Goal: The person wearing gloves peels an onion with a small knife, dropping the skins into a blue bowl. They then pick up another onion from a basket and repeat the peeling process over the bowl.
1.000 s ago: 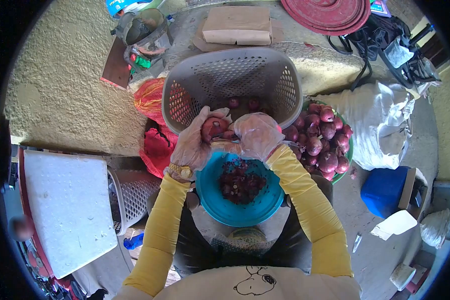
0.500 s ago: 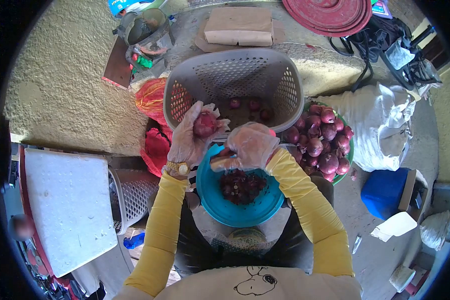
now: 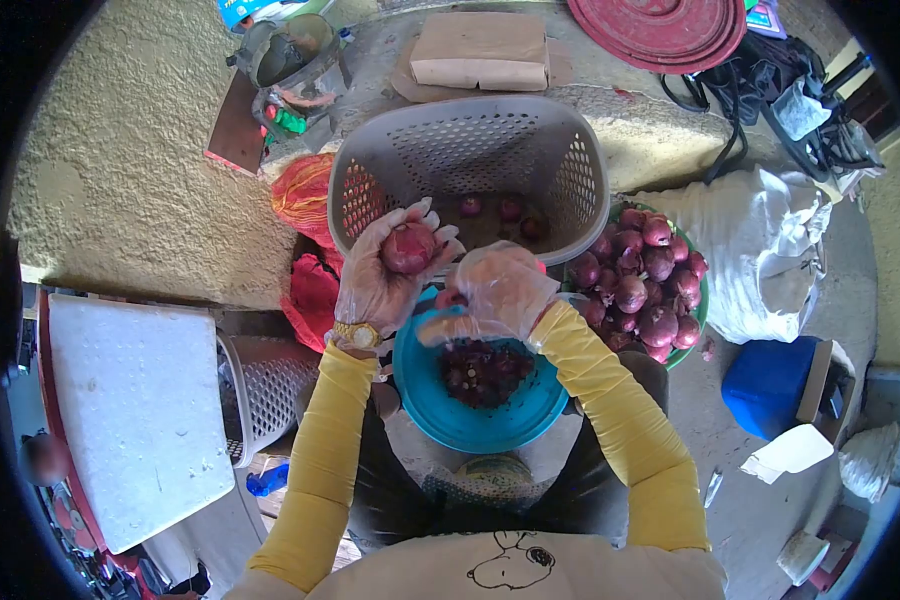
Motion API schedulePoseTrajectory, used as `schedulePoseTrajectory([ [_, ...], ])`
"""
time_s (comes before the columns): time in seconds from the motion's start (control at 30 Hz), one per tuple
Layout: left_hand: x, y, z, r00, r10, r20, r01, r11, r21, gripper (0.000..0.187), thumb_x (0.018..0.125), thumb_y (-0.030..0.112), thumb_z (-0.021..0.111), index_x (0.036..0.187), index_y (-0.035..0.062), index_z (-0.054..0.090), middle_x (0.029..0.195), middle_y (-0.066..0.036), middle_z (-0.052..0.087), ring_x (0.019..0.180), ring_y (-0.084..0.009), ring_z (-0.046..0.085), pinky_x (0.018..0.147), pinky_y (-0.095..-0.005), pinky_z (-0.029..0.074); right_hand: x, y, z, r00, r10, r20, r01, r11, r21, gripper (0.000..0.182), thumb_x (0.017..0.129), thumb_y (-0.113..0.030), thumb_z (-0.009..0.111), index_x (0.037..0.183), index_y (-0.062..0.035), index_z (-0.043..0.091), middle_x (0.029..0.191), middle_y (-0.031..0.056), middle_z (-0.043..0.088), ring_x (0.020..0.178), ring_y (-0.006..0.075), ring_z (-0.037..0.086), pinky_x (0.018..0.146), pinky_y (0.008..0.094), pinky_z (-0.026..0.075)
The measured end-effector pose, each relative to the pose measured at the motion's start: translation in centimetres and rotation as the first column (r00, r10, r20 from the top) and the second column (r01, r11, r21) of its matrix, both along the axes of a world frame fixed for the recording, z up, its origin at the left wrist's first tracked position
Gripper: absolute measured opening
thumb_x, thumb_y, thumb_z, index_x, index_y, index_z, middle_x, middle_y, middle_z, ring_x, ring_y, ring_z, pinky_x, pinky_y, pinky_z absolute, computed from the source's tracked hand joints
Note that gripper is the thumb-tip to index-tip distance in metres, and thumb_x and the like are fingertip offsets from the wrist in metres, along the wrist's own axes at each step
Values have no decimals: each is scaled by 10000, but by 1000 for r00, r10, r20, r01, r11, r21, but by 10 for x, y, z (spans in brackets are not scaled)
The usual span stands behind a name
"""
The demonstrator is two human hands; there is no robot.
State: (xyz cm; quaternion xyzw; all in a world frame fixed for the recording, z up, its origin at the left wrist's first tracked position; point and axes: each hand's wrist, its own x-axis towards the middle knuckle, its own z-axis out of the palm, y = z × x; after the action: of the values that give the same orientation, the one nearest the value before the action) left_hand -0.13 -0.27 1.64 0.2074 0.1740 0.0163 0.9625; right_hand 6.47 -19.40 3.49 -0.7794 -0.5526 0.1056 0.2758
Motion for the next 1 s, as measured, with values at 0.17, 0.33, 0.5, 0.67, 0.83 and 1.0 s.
schedulePoseTrajectory([
  [0.17, -2, -5, 2, 998, 18, 52, -24, 993, 117, 336, 1014, 185, 624, 1248, -56, 624, 1163, -182, 681, 1104, -340, 682, 970, -490, 598, 3, 2, 1, 951, -293, -94, 306, 936, 176, 651, 712, -642, 864, 948, -42, 778, 767, 167, 704, 731, 366, 685, 705, 440, 536],
  [0.33, 2, -10, -8, 999, 48, 24, -52, 976, 212, 329, 1023, 193, 630, 1238, -56, 647, 1135, -169, 710, 1067, -283, 693, 947, -443, 597, 5, 3, 0, 934, -334, -130, 352, 922, 160, 645, 724, -586, 886, 1027, -31, 764, 774, 181, 704, 746, 375, 687, 721, 441, 539],
  [0.5, 1, -14, -7, 999, 43, 7, -43, 965, 257, 344, 1018, 210, 637, 1238, -54, 637, 1128, -174, 717, 1079, -295, 693, 989, -432, 576, 7, 4, -1, 936, -311, -167, 326, 943, 72, 625, 748, -572, 874, 1054, -38, 767, 807, 187, 718, 784, 380, 696, 742, 441, 543],
  [0.67, 2, -11, -15, 999, 22, 34, -29, 973, 230, 343, 1022, 207, 634, 1241, -57, 636, 1142, -169, 710, 1079, -290, 691, 988, -427, 575, 8, 4, -4, 935, -327, -137, 339, 938, 77, 665, 766, -693, 786, 1015, -77, 773, 830, 158, 739, 840, 380, 716, 779, 472, 555],
  [0.83, 0, -12, -9, 999, -4, 48, -8, 970, 243, 336, 1026, 199, 627, 1243, -58, 632, 1149, -166, 706, 1082, -286, 689, 986, -418, 574, 9, 3, -4, 929, -322, -182, 336, 940, 52, 635, 787, -625, 802, 1079, -62, 768, 818, 169, 731, 797, 365, 709, 766, 447, 553],
  [1.0, 3, -10, -12, 1000, 1, 17, -5, 976, 218, 334, 1026, 193, 625, 1244, -60, 631, 1144, -165, 706, 1073, -289, 684, 982, -415, 572, 10, 2, -4, 932, -301, -201, 322, 943, 81, 574, 815, -523, 839, 1124, -44, 764, 810, 175, 722, 756, 334, 704, 746, 413, 549],
])
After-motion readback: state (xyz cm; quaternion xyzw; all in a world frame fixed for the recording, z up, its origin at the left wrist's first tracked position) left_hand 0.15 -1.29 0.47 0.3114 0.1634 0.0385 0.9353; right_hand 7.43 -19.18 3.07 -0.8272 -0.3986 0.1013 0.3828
